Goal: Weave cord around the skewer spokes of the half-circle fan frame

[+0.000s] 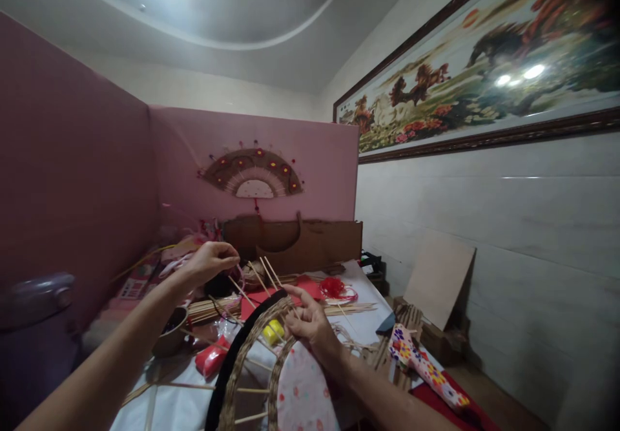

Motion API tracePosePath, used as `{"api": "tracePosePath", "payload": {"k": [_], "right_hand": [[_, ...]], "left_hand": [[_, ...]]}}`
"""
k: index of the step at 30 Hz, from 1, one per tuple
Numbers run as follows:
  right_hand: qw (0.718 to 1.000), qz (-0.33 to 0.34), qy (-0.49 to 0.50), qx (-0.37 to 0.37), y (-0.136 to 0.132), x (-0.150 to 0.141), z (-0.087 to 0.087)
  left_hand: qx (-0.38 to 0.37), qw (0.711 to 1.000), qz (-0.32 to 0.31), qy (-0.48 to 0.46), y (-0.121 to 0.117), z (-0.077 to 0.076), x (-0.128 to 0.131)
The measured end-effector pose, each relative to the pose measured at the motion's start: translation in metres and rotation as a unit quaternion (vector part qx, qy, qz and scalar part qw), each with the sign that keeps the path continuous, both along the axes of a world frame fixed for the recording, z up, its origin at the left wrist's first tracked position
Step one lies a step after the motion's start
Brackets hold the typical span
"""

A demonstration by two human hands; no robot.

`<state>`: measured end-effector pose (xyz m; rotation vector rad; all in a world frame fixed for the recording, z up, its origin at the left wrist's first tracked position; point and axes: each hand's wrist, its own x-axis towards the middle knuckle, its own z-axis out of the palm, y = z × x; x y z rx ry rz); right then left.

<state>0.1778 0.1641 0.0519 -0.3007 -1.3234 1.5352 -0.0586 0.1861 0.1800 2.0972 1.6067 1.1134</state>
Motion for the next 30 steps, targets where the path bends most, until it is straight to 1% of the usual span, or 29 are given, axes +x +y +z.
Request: {"api": "tracePosePath", "payload": {"k": [5, 9, 16, 20, 22, 26, 30], "right_hand": [[1.0, -0.005, -0.013, -0.003, -0.001, 0.001, 0.001], [1.0, -0.008, -0.015, -0.006, -0.002, 0.001, 0.001], [1.0, -0.016, -0.024, -0.013, -0.007, 0.002, 0.006], [0.999, -0.013, -0.028, -0.014, -0.006, 0.002, 0.004], [1.0, -0.008, -0.026, -0.007, -0.004, 0.002, 0.003], [1.0, -0.001, -0.014, -0.002, -0.002, 0.001, 0.0], [1.0, -0.004, -0.013, -0.008, 0.0, 0.001, -0.002]], "left_hand": [[0.024, 0.999, 0.0, 0.044, 0.004, 0.005, 0.002], [0.04, 0.995, 0.014, 0.085, 0.001, 0.008, 0.01], [0.079, 0.976, 0.075, 0.186, -0.007, 0.017, 0.029], [0.089, 0.959, 0.119, 0.242, -0.003, 0.017, 0.033], [0.089, 0.952, 0.131, 0.263, -0.001, 0.015, 0.034], [0.087, 0.946, 0.13, 0.284, -0.004, 0.016, 0.037], [0.089, 0.947, 0.111, 0.289, -0.022, 0.021, 0.041]]}}
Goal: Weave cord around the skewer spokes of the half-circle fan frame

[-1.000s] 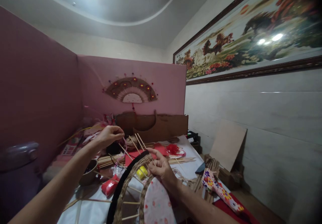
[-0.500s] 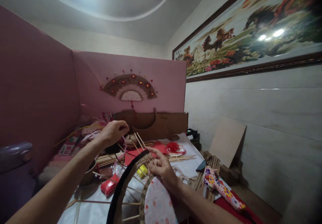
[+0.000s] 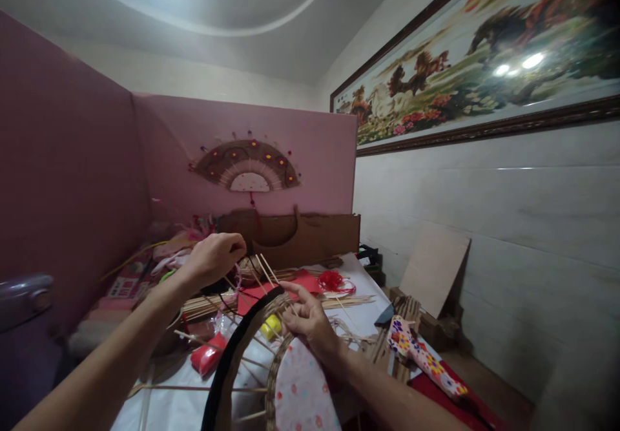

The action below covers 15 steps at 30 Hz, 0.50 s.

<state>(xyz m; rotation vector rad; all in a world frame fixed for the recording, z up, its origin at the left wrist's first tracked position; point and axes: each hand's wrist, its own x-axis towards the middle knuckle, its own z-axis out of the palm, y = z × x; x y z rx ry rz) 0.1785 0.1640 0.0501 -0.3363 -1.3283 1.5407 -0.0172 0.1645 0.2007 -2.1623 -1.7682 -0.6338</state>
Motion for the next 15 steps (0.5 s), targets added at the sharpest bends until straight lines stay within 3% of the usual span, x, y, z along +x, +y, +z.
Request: {"api": "tracePosePath", "payload": {"k": [6, 15], "right_hand": [[1.0, -0.003, -0.001, -0.003, -0.001, 0.0, 0.002], [1.0, -0.008, -0.013, -0.007, -0.007, 0.003, 0.007]], "left_hand": [[-0.023, 0.997, -0.068, -0.02, -0.042, -0.001, 0.014], [-0.088, 0.988, -0.12, -0.033, -0.09, -0.031, 0.033]]}}
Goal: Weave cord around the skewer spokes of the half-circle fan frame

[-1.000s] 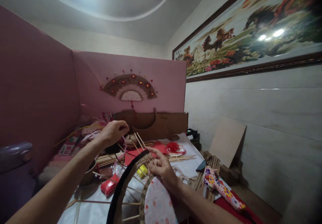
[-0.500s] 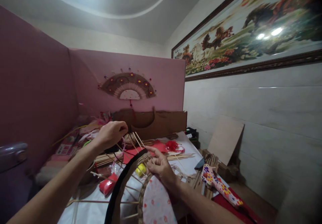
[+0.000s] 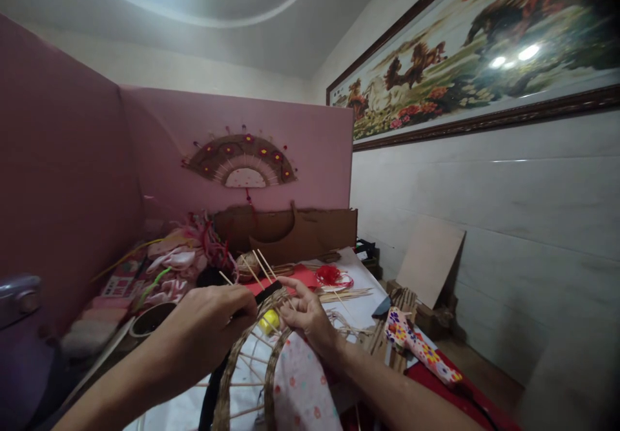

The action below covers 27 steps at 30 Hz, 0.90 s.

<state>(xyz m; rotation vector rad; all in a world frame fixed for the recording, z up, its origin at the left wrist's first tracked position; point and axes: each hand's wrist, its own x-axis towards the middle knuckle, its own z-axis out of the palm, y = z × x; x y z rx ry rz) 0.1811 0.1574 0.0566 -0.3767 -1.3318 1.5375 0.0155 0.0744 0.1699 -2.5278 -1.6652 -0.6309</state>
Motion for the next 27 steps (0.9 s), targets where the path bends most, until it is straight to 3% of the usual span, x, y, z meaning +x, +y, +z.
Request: {"api": "tracePosePath", "payload": {"k": [7, 14, 27], "right_hand": [[1.0, -0.003, -0.002, 0.012, 0.001, 0.0, -0.001], [1.0, -0.001, 0.001, 0.005, 0.005, 0.0, -0.005], [1.0, 0.001, -0.001, -0.009, 0.0, 0.001, -0.001]], "left_hand": [[-0.007, 1.0, 0.009, 0.005, 0.001, -0.009, -0.011], [0.047, 0.998, 0.032, 0.02, 0.008, -0.011, -0.027], [0.133, 0.979, 0.07, 0.138, 0.048, 0.013, -0.037]]}}
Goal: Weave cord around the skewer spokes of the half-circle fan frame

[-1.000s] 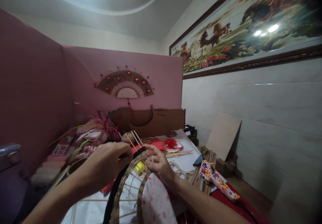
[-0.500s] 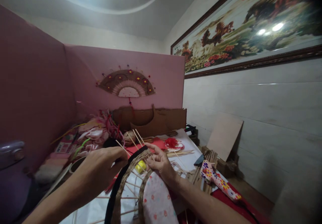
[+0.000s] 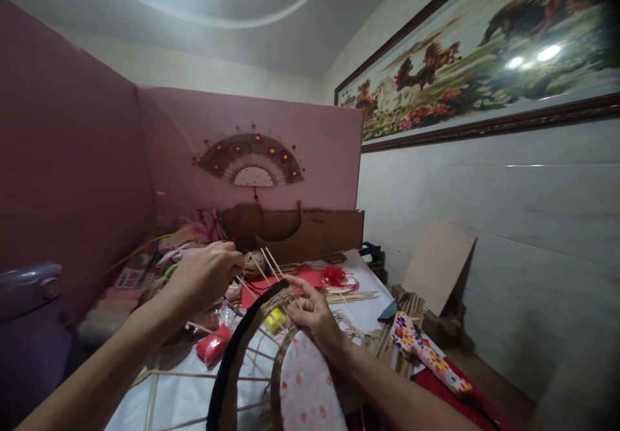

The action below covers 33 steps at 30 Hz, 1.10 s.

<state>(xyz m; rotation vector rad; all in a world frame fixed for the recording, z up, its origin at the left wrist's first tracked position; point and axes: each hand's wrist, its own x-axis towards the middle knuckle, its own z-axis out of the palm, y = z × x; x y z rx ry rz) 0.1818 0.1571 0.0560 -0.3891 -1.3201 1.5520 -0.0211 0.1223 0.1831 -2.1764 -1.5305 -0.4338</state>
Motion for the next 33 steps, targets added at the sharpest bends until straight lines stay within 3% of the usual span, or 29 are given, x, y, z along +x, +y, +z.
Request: {"api": "tracePosePath", "payload": {"k": [5, 13, 22, 25, 33], "right_hand": [[1.0, -0.004, -0.003, 0.021, 0.001, -0.001, -0.001], [1.0, 0.005, 0.003, 0.024, 0.003, -0.001, -0.003], [1.0, -0.002, 0.003, 0.024, -0.001, 0.0, 0.0], [1.0, 0.002, 0.01, 0.015, 0.0, 0.0, -0.001], [1.0, -0.016, 0.003, 0.014, 0.006, -0.002, -0.006]], "left_hand": [[-0.1, 0.981, -0.012, -0.165, 0.027, 0.007, -0.012], [-0.215, 0.939, -0.046, -0.265, 0.058, 0.0, -0.037], [-0.332, 0.872, -0.047, -0.356, 0.035, -0.036, -0.05], [-0.347, 0.859, -0.039, -0.375, 0.024, -0.038, -0.055], [-0.278, 0.9, -0.047, -0.331, 0.0, -0.016, -0.046]]}}
